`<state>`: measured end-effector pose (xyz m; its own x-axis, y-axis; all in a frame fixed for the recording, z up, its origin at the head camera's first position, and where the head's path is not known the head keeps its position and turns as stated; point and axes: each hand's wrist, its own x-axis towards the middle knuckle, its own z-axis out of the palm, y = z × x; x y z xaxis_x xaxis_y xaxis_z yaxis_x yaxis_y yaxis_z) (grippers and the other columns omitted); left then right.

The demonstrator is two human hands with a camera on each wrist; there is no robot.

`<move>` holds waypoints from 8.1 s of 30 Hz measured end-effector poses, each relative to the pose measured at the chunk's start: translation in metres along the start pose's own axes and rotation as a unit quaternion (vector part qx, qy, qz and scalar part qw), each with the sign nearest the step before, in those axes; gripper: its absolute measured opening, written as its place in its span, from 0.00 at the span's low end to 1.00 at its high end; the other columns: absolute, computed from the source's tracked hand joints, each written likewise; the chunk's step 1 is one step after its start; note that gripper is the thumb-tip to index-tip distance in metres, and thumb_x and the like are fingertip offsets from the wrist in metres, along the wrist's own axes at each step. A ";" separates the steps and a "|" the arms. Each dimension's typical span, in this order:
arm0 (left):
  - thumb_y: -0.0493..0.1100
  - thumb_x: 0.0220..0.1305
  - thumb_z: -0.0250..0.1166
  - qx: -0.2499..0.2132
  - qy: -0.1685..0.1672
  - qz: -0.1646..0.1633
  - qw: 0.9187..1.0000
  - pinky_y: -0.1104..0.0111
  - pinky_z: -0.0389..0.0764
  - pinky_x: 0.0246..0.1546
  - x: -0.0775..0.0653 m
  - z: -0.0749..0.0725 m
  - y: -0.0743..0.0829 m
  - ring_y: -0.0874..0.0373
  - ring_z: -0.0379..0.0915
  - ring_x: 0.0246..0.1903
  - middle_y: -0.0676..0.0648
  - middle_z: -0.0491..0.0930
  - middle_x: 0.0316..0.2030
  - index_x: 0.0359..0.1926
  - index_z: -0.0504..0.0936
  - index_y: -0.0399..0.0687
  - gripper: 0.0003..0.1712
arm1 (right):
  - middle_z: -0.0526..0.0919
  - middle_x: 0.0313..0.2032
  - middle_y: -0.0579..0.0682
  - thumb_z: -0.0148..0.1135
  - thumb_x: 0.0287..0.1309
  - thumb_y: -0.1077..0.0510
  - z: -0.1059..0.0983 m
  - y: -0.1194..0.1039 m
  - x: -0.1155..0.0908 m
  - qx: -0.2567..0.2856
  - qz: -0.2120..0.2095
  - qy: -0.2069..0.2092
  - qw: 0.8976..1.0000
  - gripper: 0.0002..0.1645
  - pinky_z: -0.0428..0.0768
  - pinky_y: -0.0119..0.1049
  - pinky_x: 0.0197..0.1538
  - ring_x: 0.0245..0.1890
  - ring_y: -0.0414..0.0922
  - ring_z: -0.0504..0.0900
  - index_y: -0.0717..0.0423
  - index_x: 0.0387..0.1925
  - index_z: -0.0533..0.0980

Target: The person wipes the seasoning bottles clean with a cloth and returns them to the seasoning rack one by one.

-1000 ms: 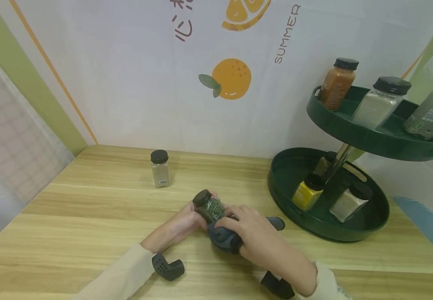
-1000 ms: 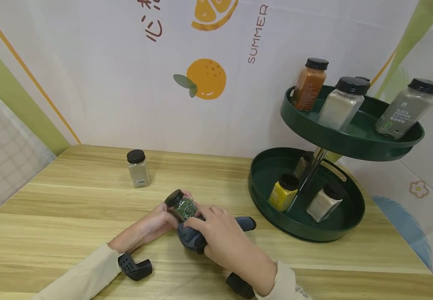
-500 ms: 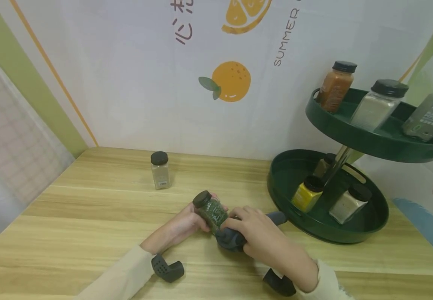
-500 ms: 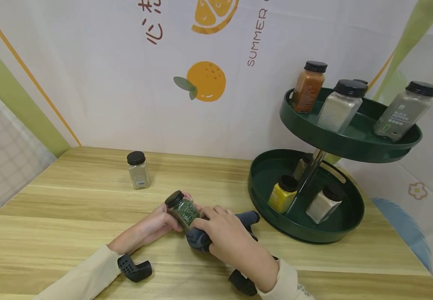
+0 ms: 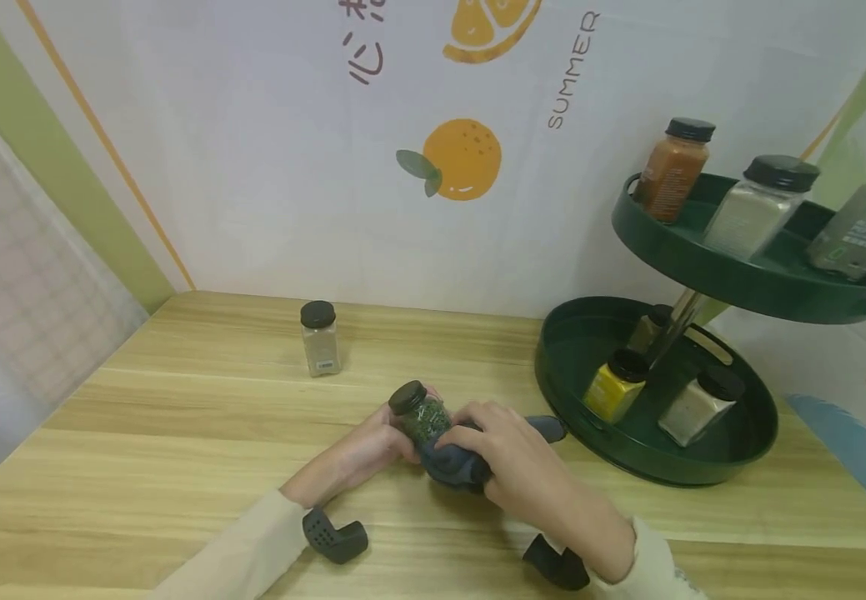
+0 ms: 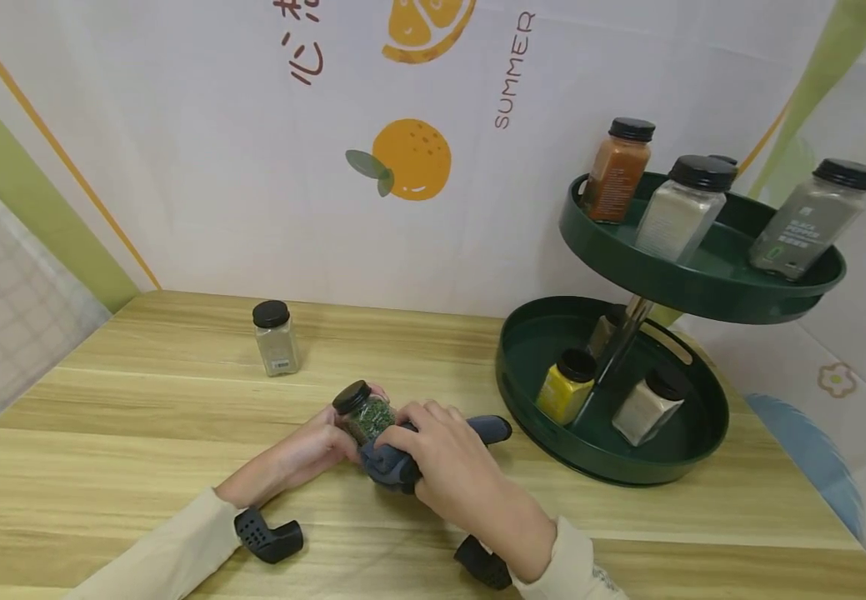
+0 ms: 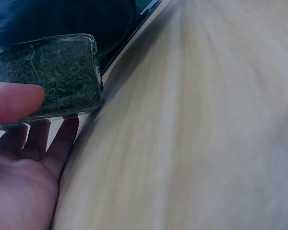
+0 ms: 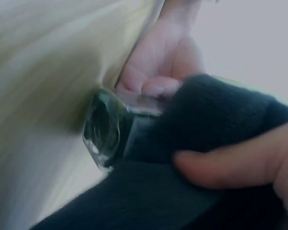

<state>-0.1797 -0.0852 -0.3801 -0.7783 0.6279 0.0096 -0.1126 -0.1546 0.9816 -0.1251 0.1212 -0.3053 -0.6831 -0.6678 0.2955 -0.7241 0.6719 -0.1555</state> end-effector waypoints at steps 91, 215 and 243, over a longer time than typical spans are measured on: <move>0.48 0.64 0.58 -0.378 -0.001 0.045 0.925 0.76 0.77 0.47 -0.005 -0.003 0.006 0.61 0.74 0.45 0.49 0.66 0.49 0.57 0.50 0.52 0.29 | 0.81 0.39 0.48 0.68 0.44 0.71 0.020 0.000 0.005 0.160 0.023 0.194 0.968 0.25 0.81 0.35 0.42 0.40 0.40 0.81 0.53 0.44 0.71; 0.42 0.69 0.47 -0.328 0.033 0.017 0.944 0.68 0.73 0.56 -0.005 -0.003 0.003 0.59 0.70 0.51 0.46 0.60 0.54 0.63 0.45 0.51 0.28 | 0.81 0.24 0.50 0.69 0.44 0.59 0.000 -0.010 0.003 0.046 0.191 0.089 0.976 0.22 0.71 0.34 0.23 0.19 0.41 0.76 0.51 0.41 0.68; 0.43 0.69 0.48 -0.320 0.023 0.019 0.947 0.67 0.72 0.57 -0.005 -0.002 0.005 0.59 0.70 0.52 0.47 0.63 0.54 0.63 0.46 0.51 0.27 | 0.83 0.40 0.58 0.65 0.50 0.67 -0.009 -0.006 0.003 0.145 0.190 0.112 0.965 0.27 0.81 0.39 0.35 0.37 0.50 0.84 0.56 0.52 0.66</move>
<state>-0.1775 -0.0906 -0.3757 -0.8138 0.5808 0.0191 -0.4238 -0.6157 0.6643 -0.1220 0.1181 -0.2955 -0.8900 -0.2840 0.3566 -0.4444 0.7147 -0.5401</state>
